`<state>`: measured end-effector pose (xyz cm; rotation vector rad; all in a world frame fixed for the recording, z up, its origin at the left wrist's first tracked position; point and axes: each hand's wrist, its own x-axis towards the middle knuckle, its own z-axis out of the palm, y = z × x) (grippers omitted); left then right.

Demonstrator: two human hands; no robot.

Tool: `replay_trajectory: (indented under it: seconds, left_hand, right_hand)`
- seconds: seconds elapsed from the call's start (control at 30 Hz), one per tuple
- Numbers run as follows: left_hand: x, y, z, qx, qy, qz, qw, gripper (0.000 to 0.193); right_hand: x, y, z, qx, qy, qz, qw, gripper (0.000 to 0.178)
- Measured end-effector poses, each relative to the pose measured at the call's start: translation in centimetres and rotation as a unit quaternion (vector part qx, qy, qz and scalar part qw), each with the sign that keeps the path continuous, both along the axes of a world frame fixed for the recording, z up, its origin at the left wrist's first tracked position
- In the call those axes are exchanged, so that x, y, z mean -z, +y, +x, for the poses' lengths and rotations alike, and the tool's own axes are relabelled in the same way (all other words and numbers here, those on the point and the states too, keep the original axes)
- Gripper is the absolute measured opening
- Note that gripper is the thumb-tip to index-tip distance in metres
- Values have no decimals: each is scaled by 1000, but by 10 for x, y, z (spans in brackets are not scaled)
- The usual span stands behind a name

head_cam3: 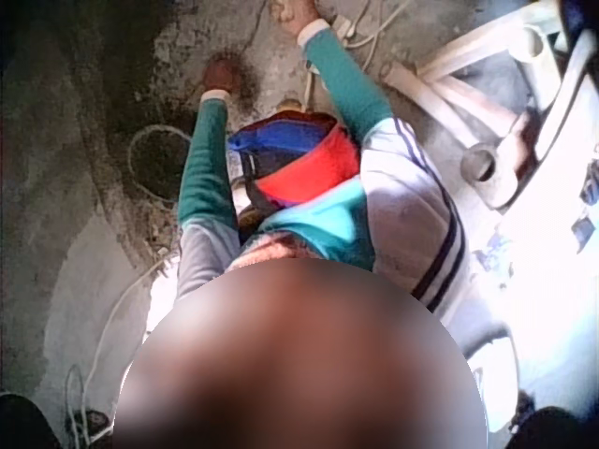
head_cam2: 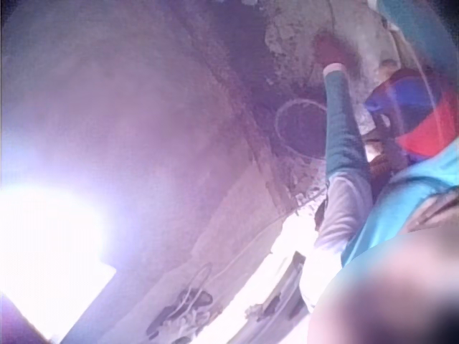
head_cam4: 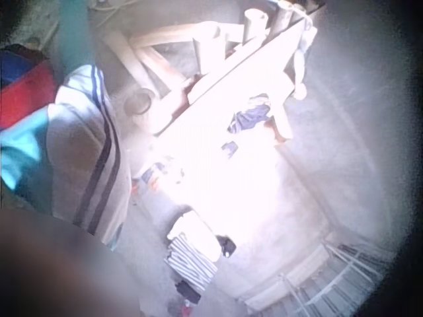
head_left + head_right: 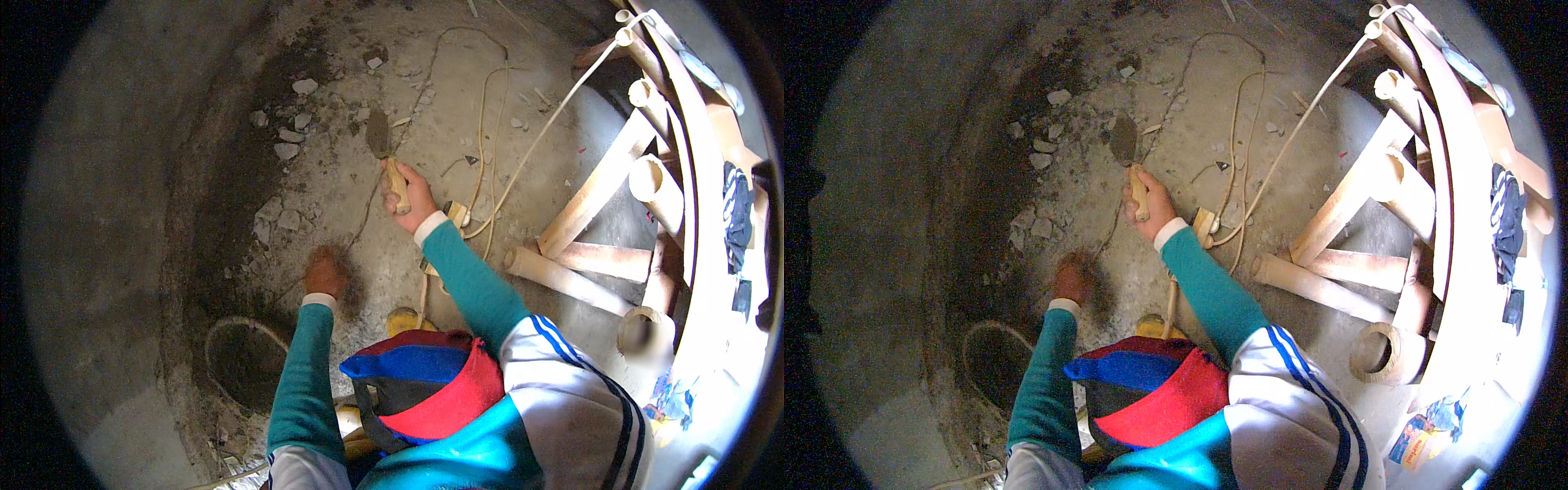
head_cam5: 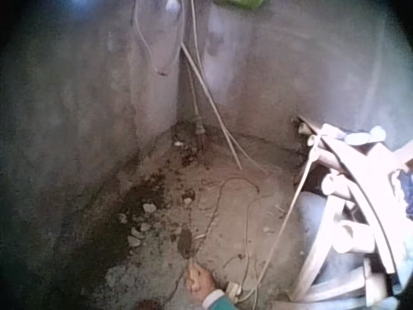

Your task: The person scoops plaster from a bucket with a trowel and applies it to a wall around a window opening. They smooth the surface with a trowel and a wooden float, repeatedly adding material and leveling the wall.

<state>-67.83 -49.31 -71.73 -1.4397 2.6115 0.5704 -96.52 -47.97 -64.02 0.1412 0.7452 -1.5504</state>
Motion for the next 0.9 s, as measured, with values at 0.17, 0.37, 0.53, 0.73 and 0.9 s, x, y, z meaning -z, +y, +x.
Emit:
replay_trajectory:
  seconds: [0.17,0.37,0.53,0.73,0.9]
  left_hand:
    - [0,19,-8,69,0,207,976,44]
    - [-35,40,-14,135,27,271,953,37]
    - [-123,22,23,146,99,288,941,41]
    - [-324,18,113,68,123,197,970,28]
    - [-390,41,144,-268,178,296,900,18]
  right_hand:
    - [28,-23,-18,112,26,33,993,25]
    - [15,-4,-29,284,151,164,932,14]
    - [15,-30,-50,4,552,289,782,43]
    - [29,-97,-143,-39,729,420,539,50]
    - [39,-124,-109,-92,713,309,622,55]
